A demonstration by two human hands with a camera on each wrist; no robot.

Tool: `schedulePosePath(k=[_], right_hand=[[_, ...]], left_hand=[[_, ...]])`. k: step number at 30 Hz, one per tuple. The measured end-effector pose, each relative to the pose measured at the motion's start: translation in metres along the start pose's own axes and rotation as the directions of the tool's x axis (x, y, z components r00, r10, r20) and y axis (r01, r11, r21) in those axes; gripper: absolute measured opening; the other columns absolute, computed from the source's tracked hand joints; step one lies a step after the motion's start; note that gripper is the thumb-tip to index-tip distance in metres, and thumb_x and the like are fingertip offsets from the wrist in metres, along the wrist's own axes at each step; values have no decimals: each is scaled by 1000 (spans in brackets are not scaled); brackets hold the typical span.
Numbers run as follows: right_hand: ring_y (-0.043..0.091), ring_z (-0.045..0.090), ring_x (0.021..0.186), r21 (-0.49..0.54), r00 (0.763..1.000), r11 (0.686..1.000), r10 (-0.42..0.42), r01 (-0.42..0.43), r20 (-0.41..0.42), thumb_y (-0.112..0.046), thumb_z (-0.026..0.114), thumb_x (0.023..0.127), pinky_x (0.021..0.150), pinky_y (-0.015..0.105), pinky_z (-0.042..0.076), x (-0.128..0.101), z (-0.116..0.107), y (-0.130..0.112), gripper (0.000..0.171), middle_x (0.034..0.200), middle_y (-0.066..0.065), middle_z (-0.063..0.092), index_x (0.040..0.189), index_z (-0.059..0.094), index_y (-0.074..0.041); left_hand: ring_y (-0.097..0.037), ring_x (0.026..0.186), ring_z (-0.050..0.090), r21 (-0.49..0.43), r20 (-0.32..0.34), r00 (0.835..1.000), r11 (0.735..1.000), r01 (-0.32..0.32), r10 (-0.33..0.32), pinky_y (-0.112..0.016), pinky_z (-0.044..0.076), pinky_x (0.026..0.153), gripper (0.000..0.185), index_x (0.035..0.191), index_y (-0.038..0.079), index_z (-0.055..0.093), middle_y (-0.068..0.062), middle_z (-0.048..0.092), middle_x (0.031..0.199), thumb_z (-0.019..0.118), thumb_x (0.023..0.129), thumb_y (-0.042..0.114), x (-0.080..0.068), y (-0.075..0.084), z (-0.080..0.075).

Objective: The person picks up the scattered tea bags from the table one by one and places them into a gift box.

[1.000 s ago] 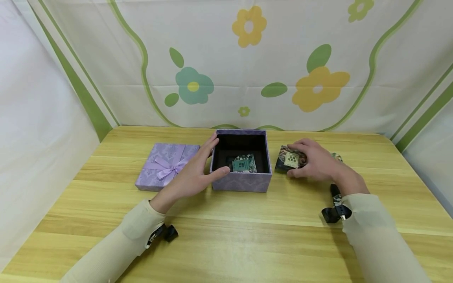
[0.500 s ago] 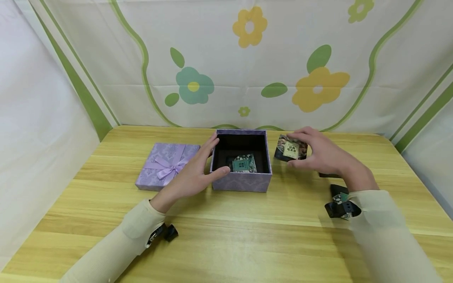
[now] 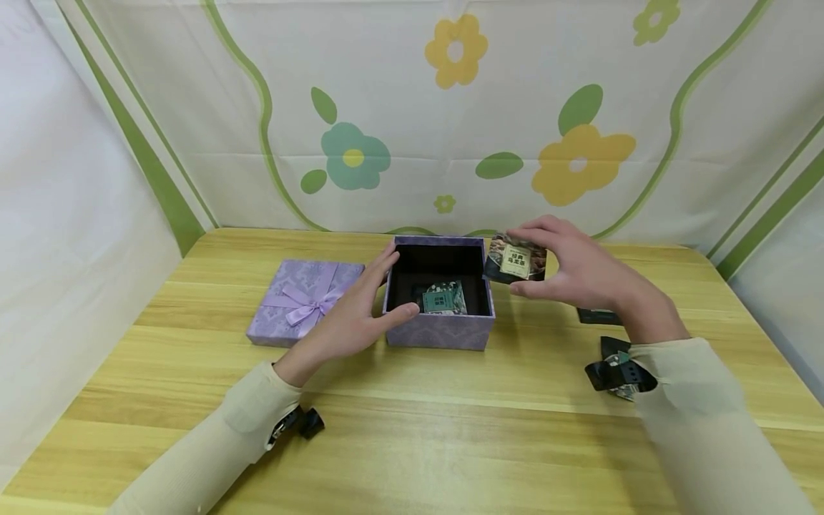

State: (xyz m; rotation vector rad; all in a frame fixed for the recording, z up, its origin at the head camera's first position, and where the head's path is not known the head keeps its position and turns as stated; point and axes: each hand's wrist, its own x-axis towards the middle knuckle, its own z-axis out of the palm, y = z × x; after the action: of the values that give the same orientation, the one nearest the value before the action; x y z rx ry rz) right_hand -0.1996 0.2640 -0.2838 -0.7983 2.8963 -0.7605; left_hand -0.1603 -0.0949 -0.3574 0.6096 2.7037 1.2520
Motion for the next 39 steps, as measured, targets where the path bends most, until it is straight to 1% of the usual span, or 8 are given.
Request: schedulePosePath(k=[8, 15, 21, 25, 29, 32, 36, 39], right_hand=[[32, 48, 140, -38, 998, 998, -53, 52, -15, -38, 88, 87, 113, 59, 38, 13, 6, -19, 78, 154, 7, 51, 156, 56, -19], [30, 49, 137, -30, 996, 995, -90, 91, 24, -40, 87, 88, 111, 60, 41, 22, 14, -34, 79, 155, 8, 51, 157, 54, -18], [25, 50, 126, -29, 992, 992, -124, 125, 36, -40, 86, 89, 108, 55, 43, 30, 25, -42, 78, 151, 6, 53, 156, 55, -17], [26, 49, 128, -34, 989, 989, -140, 142, 53, -41, 85, 90, 109, 56, 43, 35, 31, -46, 78, 152, 7, 51, 157, 54, -16], [31, 48, 134, -40, 984, 986, -157, 161, 87, -42, 82, 92, 110, 61, 43, 39, 37, -50, 78, 156, 11, 49, 158, 52, -14], [34, 47, 138, -38, 980, 985, -166, 171, 107, -43, 81, 93, 112, 63, 42, 41, 41, -52, 78, 157, 12, 48, 159, 51, -13], [33, 49, 138, -33, 979, 984, -168, 173, 118, -44, 81, 93, 111, 62, 44, 45, 46, -50, 79, 158, 13, 48, 159, 51, -13], [33, 51, 139, -36, 977, 983, -172, 178, 122, -44, 81, 93, 111, 61, 46, 47, 49, -49, 79, 158, 13, 48, 158, 51, -12]], left_hand=[[-29, 165, 21, 0, 0, 1000, 1000, 1, -1, -71, 33, 122, 96, 172, 38, 7, 24, -6, 178, 59, 98, 71, 0, 0, 0], [-30, 165, 21, 2, -3, 1000, 1000, 5, -5, -72, 33, 121, 97, 172, 37, 8, 25, -6, 177, 58, 98, 73, 1, -1, 0], [-30, 165, 20, -1, 1, 1000, 1000, 8, -8, -72, 32, 122, 97, 172, 37, 8, 26, -6, 177, 58, 97, 74, 2, -2, 0], [-30, 165, 21, 1, 2, 1000, 1000, 13, -13, -72, 32, 122, 96, 171, 41, 7, 26, -6, 177, 58, 97, 75, 1, -2, 0], [-29, 165, 21, 6, 6, 1000, 1000, 14, -15, -71, 32, 123, 93, 169, 47, 4, 27, -7, 177, 57, 97, 76, 1, -2, 0], [-29, 165, 20, 7, 5, 1000, 1000, 10, -10, -72, 31, 123, 95, 170, 44, 6, 26, -7, 177, 57, 97, 76, 1, -2, -1], [-30, 165, 20, 9, -1, 1000, 1000, 8, -8, -72, 31, 122, 97, 172, 39, 8, 25, -6, 177, 56, 97, 76, 0, -2, -1], [-30, 165, 21, 10, 0, 1000, 1000, 8, -8, -72, 32, 122, 96, 172, 38, 8, 25, -6, 177, 56, 97, 76, 0, -1, -1]])
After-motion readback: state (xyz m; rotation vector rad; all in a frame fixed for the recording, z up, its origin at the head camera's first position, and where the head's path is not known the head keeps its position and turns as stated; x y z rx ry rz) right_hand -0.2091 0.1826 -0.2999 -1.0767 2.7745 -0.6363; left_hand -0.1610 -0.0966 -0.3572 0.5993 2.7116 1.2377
